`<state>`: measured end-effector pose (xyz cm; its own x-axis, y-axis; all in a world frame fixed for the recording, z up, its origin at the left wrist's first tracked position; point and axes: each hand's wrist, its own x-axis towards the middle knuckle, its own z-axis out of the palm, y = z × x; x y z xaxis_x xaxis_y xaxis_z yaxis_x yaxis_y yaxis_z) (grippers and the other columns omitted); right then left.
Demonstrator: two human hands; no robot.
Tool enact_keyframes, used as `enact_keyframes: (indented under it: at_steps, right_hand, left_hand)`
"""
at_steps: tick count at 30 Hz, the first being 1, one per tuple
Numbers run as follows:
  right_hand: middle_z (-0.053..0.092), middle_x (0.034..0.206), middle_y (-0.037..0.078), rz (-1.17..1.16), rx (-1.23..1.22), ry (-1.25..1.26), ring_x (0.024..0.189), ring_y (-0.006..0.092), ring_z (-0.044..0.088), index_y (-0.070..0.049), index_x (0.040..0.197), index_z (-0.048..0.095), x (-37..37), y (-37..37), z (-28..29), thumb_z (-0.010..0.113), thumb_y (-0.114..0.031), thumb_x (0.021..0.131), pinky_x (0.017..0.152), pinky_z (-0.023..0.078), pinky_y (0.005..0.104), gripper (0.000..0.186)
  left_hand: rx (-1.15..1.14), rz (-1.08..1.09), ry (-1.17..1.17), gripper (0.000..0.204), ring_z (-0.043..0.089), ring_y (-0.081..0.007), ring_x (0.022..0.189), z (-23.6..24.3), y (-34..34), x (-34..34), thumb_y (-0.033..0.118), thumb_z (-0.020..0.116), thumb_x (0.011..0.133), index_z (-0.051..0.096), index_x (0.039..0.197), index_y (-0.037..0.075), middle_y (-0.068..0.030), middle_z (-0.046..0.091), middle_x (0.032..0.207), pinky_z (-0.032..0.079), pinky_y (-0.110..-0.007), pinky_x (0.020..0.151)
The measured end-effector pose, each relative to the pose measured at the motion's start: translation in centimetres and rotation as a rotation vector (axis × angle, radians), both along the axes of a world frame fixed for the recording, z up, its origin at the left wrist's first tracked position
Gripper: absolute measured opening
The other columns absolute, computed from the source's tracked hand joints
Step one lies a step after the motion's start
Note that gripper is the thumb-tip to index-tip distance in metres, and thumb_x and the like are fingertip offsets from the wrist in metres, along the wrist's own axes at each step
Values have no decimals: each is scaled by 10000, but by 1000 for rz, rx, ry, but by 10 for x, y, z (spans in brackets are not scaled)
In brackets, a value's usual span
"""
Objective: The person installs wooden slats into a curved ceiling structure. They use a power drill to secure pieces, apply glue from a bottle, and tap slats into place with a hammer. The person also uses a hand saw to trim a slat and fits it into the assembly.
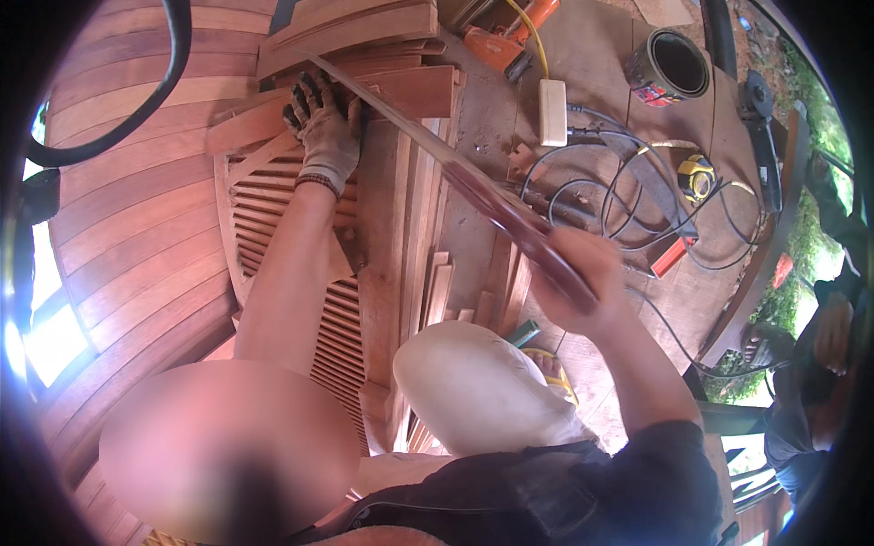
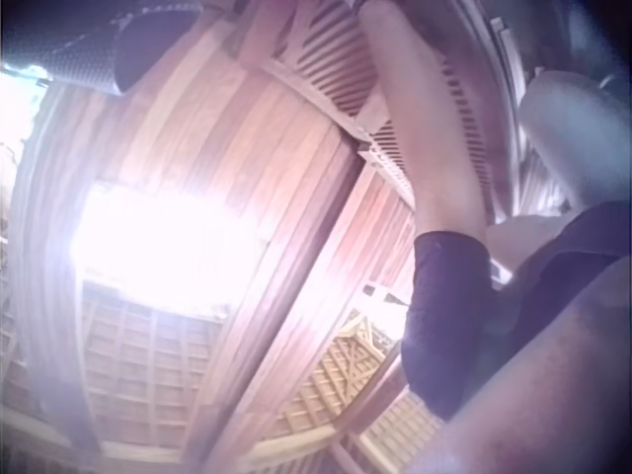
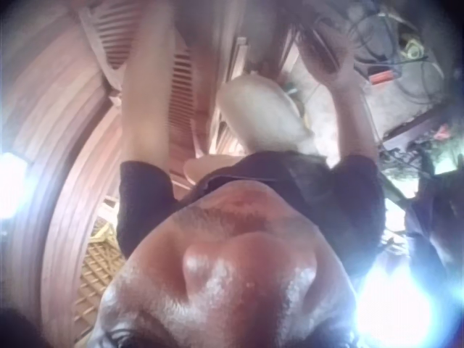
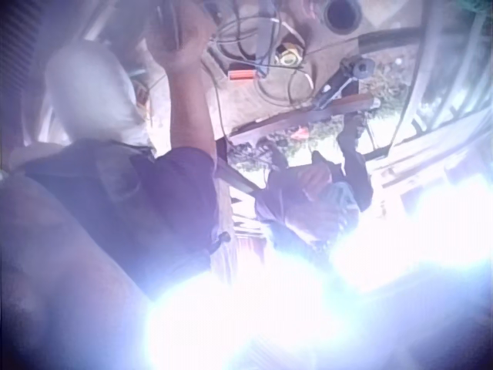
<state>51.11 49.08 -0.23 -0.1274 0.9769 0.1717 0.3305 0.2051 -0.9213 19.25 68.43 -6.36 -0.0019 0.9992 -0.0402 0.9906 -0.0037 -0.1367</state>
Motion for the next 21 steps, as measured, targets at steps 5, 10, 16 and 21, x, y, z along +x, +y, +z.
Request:
enact_keyframes:
  at_steps: [5,10,16,21]
  right_hand:
    - [529,636,121,-2,-157,94,531,309,526,-24,805,629,-19,27,-4,689,-32,799,519,391,375,61]
    - [518,622,113,-5,16,-16,523,295,526,-25,835,647,-1,-2,-2,692,-38,818,508,380,375,50]
    - [589,706,155,17,-77,-14,592,363,590,-18,881,679,-17,20,3,701,10,784,540,460,393,103]
    - [556,648,126,-62,117,-39,532,274,553,-10,805,629,-4,-11,-3,680,-20,828,517,395,362,57]
  left_hand:
    - [-5,-13,24,911,38,-384,1590,-1,-3,5,552,477,988,124,1642,25,-211,86,1716,-22,-570,1256]
    - [33,-13,6,897,42,-385,1589,-4,-2,1,535,475,989,134,1640,19,-212,91,1715,-28,-573,1255]
    - [55,-39,-33,896,41,-382,1589,-6,1,-1,556,460,990,140,1641,30,-212,84,1715,-38,-586,1251]
    - [72,-17,-52,899,45,-381,1590,-2,-2,5,561,463,985,140,1645,44,-212,80,1716,-35,-594,1248]
